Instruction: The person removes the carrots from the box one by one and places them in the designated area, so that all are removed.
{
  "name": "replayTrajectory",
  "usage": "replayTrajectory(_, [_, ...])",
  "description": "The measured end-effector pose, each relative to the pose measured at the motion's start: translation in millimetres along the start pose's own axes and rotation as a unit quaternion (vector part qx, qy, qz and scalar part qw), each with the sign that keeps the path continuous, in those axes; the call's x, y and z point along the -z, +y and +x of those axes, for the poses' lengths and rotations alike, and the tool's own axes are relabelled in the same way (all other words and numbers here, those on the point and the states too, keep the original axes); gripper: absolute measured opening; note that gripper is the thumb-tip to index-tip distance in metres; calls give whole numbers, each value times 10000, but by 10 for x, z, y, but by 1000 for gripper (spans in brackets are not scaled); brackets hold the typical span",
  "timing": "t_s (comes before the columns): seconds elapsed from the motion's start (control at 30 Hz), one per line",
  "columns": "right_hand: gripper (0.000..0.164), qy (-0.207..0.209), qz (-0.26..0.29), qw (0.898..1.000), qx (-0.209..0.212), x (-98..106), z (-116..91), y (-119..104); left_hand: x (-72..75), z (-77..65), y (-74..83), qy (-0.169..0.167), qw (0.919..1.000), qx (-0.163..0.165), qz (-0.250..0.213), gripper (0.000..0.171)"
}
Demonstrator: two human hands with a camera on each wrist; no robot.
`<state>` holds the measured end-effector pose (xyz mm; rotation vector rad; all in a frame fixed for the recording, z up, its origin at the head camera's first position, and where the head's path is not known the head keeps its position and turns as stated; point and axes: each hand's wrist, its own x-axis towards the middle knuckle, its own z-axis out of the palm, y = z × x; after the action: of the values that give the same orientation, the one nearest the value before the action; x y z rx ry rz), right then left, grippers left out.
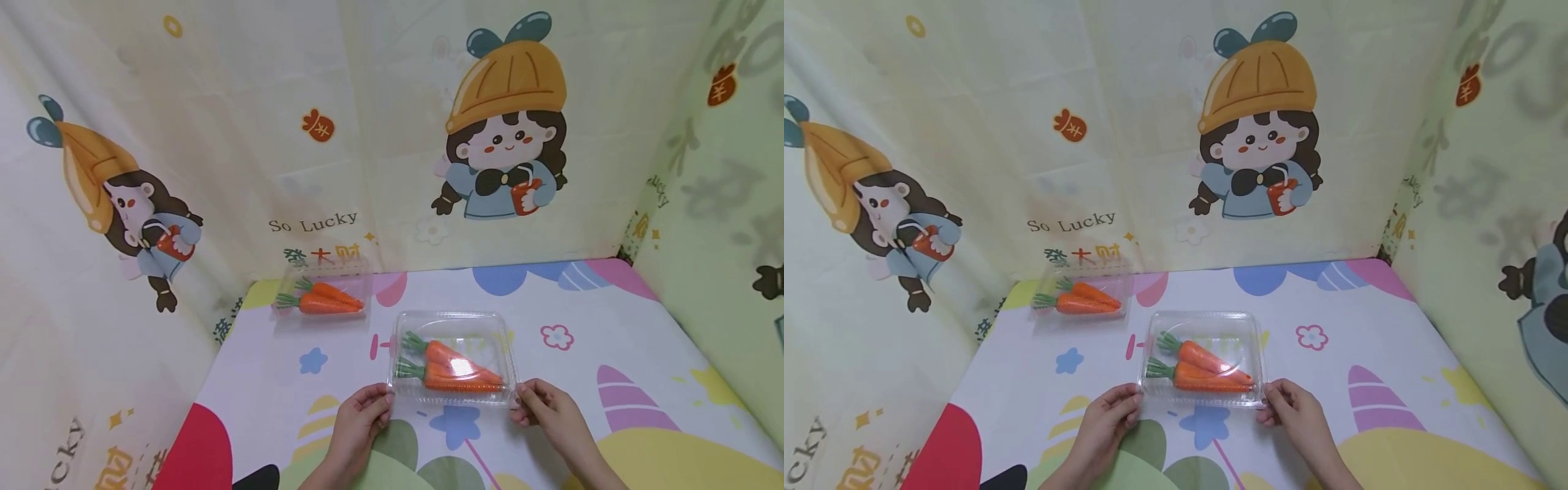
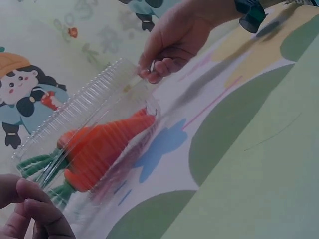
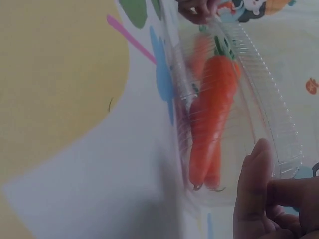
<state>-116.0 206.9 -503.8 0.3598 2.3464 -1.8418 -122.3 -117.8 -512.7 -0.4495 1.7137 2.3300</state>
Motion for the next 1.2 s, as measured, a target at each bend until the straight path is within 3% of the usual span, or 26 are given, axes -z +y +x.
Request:
replayTrajectory(0.2, [28,72,17,9999,-94,-16,4,-3,7,10,2,-57,9999,151,-41,24])
replayTrajectory(0.53, [29,-52,181,9993,-311,15,13,-37,5,-17,-22,-270,9994,158,-143,11])
replayTrajectory(0.77, [31,20,180,9997,-147,100,44,-59,-54,-38,-42,-741,9967,43,333,18])
replayTrajectory(0.97, [31,-40,148,9996,-234,145,54,-23,-63,-47,-69,-900,9920,-322,819,28])
replayTrajectory(1.1, [31,-47,215,9990,-397,145,48,30,-36,-43,-58,-667,9798,-948,1630,28])
replayTrajectory(1.2, [32,-58,231,9988,-439,146,54,62,-12,-39,-41,-365,9509,-1647,2594,30])
